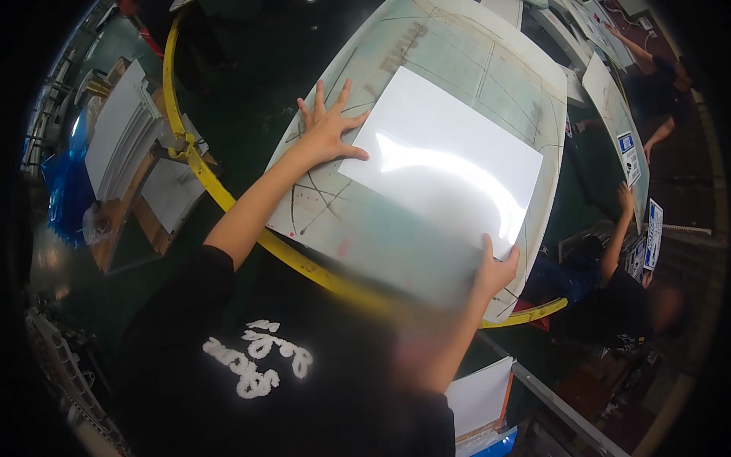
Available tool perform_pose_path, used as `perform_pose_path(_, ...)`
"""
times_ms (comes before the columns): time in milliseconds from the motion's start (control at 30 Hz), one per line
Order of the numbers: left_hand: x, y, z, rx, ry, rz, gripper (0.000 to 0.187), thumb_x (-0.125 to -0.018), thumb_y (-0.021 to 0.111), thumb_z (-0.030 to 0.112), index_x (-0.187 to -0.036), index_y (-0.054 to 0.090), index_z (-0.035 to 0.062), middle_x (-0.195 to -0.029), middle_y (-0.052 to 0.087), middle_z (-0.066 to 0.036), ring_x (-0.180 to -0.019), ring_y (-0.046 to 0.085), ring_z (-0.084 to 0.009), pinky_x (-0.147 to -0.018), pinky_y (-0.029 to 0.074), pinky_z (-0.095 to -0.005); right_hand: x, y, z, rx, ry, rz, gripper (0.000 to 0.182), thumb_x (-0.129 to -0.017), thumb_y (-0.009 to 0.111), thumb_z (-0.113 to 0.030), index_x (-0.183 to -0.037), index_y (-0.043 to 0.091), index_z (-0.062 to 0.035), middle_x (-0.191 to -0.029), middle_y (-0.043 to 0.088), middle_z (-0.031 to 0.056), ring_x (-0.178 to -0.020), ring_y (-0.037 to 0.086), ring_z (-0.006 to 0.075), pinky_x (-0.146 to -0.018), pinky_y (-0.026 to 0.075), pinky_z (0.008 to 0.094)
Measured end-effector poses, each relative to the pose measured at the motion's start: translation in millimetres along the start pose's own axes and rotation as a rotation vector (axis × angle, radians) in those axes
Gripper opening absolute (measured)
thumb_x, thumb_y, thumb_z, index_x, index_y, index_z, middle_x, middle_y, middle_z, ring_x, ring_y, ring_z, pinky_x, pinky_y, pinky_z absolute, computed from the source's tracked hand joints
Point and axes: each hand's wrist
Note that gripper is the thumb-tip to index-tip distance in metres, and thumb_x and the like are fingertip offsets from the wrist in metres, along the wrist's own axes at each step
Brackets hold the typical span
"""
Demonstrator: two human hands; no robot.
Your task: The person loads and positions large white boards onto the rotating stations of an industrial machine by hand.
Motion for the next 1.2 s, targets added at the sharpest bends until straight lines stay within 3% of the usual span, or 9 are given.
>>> perform_pose_path(133,5,0,8,-0.031,-0.03,0.069,0.072,-0.053,0.075,0.055,-0.119,0.059,0.0288,-0.151,-0.002,-0.011,-0.131,-0.02,-0.0474,-0.09,-0.008,-0.0752,-5,8,12,0.046,-0.031,0.065,0.061,-0.066,0.077,-0.031,-0.111,0.054,0.0045,-0.102,0.062,0.0177,-0.092,0.061,0.0285,-0.082,0.045,0.0357)
perform_pose_path(233,8,-3,14,-0.068,-0.058,0.06,0.07,-0.054,0.076,0.053,-0.118,0.059,0.0304,-0.151,-0.001,-0.01,-0.131,-0.018,-0.0468,-0.091,-0.007,-0.0751,-6,2,-1,0.007,0.033,-0.058,0.065,-0.066,0.076,-0.031,-0.114,0.053,0.0066,-0.105,0.061,0.0201,-0.097,0.06,0.0305,-0.085,0.044,0.0363)
perform_pose_path(433,7,-7,17,-0.105,-0.086,0.006,0.068,-0.055,0.075,0.053,-0.118,0.059,0.0327,-0.152,-0.001,-0.007,-0.132,-0.018,-0.0452,-0.092,-0.007,-0.0741,-15,17,32,0.068,-0.079,0.067,0.055,-0.067,0.076,-0.035,-0.101,0.058,0.0049,-0.092,0.063,0.0177,-0.086,0.06,0.0276,-0.078,0.045,0.0353)
perform_pose_path(733,7,-14,26,-0.178,-0.054,0.014,0.067,-0.057,0.075,0.05,-0.118,0.059,0.0276,-0.15,0.007,-0.01,-0.134,-0.009,-0.0451,-0.094,-0.004,-0.0748,-17,25,41,0.217,-0.085,0.096,0.06,-0.065,0.076,-0.039,-0.102,0.059,0.0053,-0.094,0.062,0.0223,-0.085,0.06,0.0346,-0.077,0.045,0.0392)
perform_pose_path(833,7,-17,30,-0.209,-0.036,-0.001,0.068,-0.057,0.075,0.05,-0.118,0.058,0.0259,-0.15,0.008,-0.01,-0.134,-0.007,-0.045,-0.094,-0.003,-0.0742,-3,7,-1,0.185,-0.034,0.046,0.063,-0.063,0.077,-0.04,-0.102,0.059,0.0055,-0.094,0.061,0.0235,-0.089,0.056,0.0373,-0.081,0.044,0.0421)
perform_pose_path(867,8,-17,30,-0.224,-0.03,-0.004,0.069,-0.057,0.075,0.05,-0.119,0.057,0.0255,-0.15,0.008,-0.01,-0.134,-0.006,-0.0451,-0.095,-0.002,-0.0738,-7,24,28,0.371,-0.134,0.139,0.066,-0.06,0.078,-0.041,-0.107,0.058,0.0004,-0.099,0.059,0.0211,-0.097,0.05,0.0368,-0.087,0.039,0.0441)
perform_pose_path(967,6,-20,38,-0.324,-0.029,-0.042,0.072,-0.059,0.074,0.051,-0.122,0.055,0.0252,-0.15,0.009,-0.011,-0.134,-0.006,-0.0448,-0.096,-0.002,-0.0726,0,12,6,0.334,-0.236,0.376,0.065,-0.06,0.077,-0.041,-0.113,0.058,-0.0066,-0.105,0.056,0.0175,-0.104,0.045,0.0338,-0.089,0.036,0.046)
perform_pose_path(1133,8,-24,55,-0.511,-0.064,-0.143,0.076,-0.067,0.068,0.054,-0.132,0.045,0.0221,-0.15,0.009,-0.012,-0.135,-0.006,-0.0411,-0.099,-0.003,-0.0696,-1,12,33,0.371,-0.386,-0.1,0.051,-0.073,0.067,-0.034,-0.117,0.055,-0.0109,-0.125,0.046,0.0117,-0.109,0.043,0.0321,-0.093,0.028,0.047)
perform_pose_path(1200,9,-15,58,-0.567,-0.083,-0.091,0.077,-0.068,0.067,0.053,-0.133,0.043,0.0188,-0.149,0.01,-0.013,-0.136,-0.006,-0.0403,-0.099,-0.003,-0.0687,17,-4,29,0.437,-0.327,-0.074,0.056,-0.072,0.068,-0.036,-0.12,0.053,-0.0102,-0.13,0.043,0.0128,-0.113,0.04,0.0328,-0.094,0.027,0.0473)
Point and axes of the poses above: each hand's wrist, its own x-axis away from the middle knuckle, its own y-axis out of the palm, z = x × y
